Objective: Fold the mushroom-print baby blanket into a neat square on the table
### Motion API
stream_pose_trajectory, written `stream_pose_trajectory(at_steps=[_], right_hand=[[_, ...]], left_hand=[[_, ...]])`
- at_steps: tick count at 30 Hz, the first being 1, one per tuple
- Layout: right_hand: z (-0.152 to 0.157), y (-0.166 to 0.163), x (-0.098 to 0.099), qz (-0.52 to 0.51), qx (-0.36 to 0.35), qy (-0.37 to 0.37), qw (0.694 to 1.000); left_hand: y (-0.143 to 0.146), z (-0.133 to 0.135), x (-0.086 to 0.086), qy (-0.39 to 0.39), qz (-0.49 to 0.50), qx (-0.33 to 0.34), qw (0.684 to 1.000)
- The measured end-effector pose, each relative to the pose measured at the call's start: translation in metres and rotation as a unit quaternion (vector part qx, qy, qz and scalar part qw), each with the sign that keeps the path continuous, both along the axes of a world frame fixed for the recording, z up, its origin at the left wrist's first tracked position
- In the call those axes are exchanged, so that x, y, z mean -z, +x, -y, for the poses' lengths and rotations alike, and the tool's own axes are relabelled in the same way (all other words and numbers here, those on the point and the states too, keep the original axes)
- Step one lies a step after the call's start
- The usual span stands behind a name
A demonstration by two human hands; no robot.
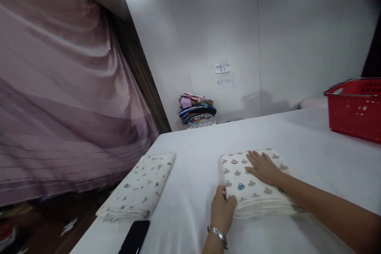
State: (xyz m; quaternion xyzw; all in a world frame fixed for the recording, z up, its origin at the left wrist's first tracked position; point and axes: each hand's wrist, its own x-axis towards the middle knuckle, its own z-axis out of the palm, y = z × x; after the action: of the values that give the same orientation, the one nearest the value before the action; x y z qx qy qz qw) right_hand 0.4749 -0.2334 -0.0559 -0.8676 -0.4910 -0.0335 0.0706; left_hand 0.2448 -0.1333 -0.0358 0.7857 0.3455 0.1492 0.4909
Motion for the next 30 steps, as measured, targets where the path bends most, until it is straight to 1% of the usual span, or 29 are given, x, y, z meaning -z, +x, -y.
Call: stream_pose_trajectory(at_steps=[4, 7, 9, 11, 14, 16, 19, 21, 24, 27, 30], right_hand=[[0.0, 0.0, -0.016, -0.051, -0.003, -0.017, 0.999], [0.01, 0.003, -0.022, -0.045, 0.013, -0.013, 0.999], [0.018, 0.005, -0.018, -0.023, 0.026, -0.007, 0.999], [0.026, 0.005, -0.009, -0.011, 0.034, 0.0, 0.999], [0.03, 0.004, 0.0, 0.007, 0.034, 0.014, 0.999], [0.029, 0.005, 0.0, 0.008, 0.032, 0.01, 0.999], [0.029, 0.009, -0.008, -0.021, 0.029, -0.006, 0.999], [0.032, 0.014, -0.011, -0.016, 0.041, 0.001, 0.999], [0.038, 0.02, -0.007, 0.023, 0.068, 0.02, 0.997], [0.042, 0.024, 0.0, 0.033, 0.065, 0.026, 0.997], [0.041, 0.024, -0.003, 0.026, 0.067, 0.022, 0.997]], left_hand=[[0.0, 0.0, -0.002, -0.005, 0.007, 0.005, 1.0], [0.0, 0.001, -0.004, -0.012, 0.014, 0.009, 1.0], [-0.001, 0.001, -0.004, -0.011, 0.014, 0.008, 1.0], [-0.001, 0.001, -0.004, -0.013, 0.014, 0.009, 1.0], [-0.001, 0.0, -0.003, -0.017, 0.016, 0.012, 1.0], [-0.001, 0.0, -0.002, -0.016, 0.022, 0.011, 1.0], [-0.002, 0.0, 0.0, -0.016, 0.027, 0.012, 0.999], [-0.002, 0.0, 0.0, -0.013, 0.022, 0.013, 1.0], [-0.002, 0.0, 0.0, -0.011, 0.018, 0.014, 1.0], [-0.002, 0.0, 0.0, -0.016, 0.023, 0.017, 0.999], [-0.002, 0.0, 0.0, -0.017, 0.029, 0.019, 0.999]])
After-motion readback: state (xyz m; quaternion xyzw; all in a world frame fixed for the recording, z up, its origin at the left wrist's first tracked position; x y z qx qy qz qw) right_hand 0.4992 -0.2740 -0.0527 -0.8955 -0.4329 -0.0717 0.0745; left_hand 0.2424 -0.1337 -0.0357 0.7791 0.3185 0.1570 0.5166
